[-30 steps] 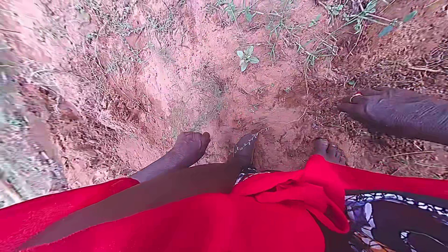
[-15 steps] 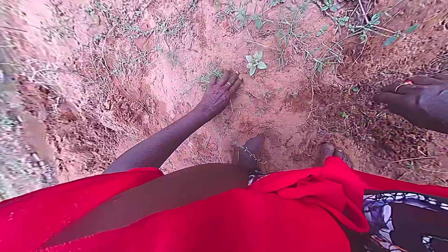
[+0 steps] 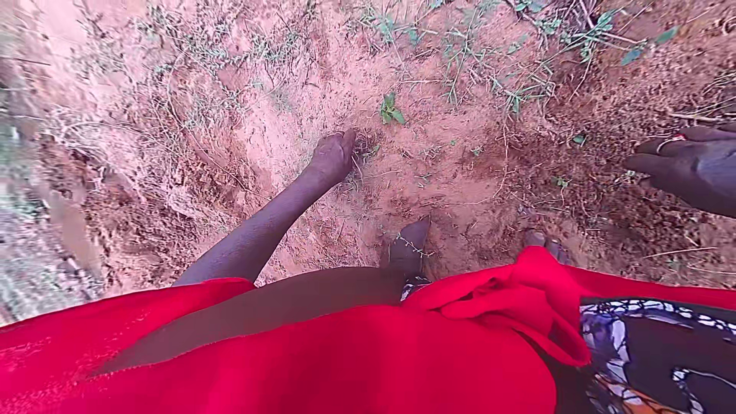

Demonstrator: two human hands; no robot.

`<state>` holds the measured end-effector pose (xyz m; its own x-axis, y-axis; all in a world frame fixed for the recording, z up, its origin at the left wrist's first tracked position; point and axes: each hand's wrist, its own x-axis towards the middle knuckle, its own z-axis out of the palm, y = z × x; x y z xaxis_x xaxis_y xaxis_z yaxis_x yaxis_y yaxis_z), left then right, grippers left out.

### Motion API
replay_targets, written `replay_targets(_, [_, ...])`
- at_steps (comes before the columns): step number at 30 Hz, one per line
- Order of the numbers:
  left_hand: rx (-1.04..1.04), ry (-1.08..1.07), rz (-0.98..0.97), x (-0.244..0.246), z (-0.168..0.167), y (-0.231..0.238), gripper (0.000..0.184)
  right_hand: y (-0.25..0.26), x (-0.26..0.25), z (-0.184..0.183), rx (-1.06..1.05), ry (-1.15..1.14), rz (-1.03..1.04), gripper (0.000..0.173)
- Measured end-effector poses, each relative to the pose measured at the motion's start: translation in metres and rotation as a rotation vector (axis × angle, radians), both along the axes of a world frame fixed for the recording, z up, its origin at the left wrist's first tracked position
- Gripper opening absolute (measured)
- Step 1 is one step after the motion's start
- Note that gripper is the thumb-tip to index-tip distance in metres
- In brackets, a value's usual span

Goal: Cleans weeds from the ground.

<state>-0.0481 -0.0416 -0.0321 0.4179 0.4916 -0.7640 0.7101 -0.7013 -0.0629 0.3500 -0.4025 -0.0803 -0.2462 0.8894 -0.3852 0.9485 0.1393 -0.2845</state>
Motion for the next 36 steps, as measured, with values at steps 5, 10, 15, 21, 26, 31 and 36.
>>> replay_targets(5, [0.013,-0.042,0.399,-0.004,-0.004,-0.013,0.058,-0.001,-0.004,0.005,-0.092,-0.047,-0.031,0.018])
replay_targets(10, [-0.044,0.101,0.317,0.007,-0.001,-0.01,0.034,0.02,-0.017,0.027,-0.283,-0.114,-0.006,0.025])
replay_targets(15, [-0.135,-0.162,0.526,0.004,0.003,0.016,0.033,0.023,-0.011,0.019,-0.343,-0.126,-0.007,0.029])
replay_targets(21, [-0.238,-0.256,0.772,-0.011,-0.01,-0.012,0.021,0.022,-0.017,0.017,-0.051,-0.055,-0.016,0.026])
replay_targets(26, [-0.084,-0.281,0.498,-0.02,-0.009,-0.042,0.03,0.018,-0.016,0.018,-0.282,-0.132,-0.016,0.023])
replay_targets(31, [-0.091,-0.209,0.369,-0.049,0.023,-0.078,0.024,0.017,-0.022,0.02,-0.218,-0.08,-0.026,0.026])
replay_targets(36, [-0.237,0.042,0.451,-0.104,0.068,-0.13,0.038,0.017,-0.013,0.006,-0.129,0.013,-0.02,0.022])
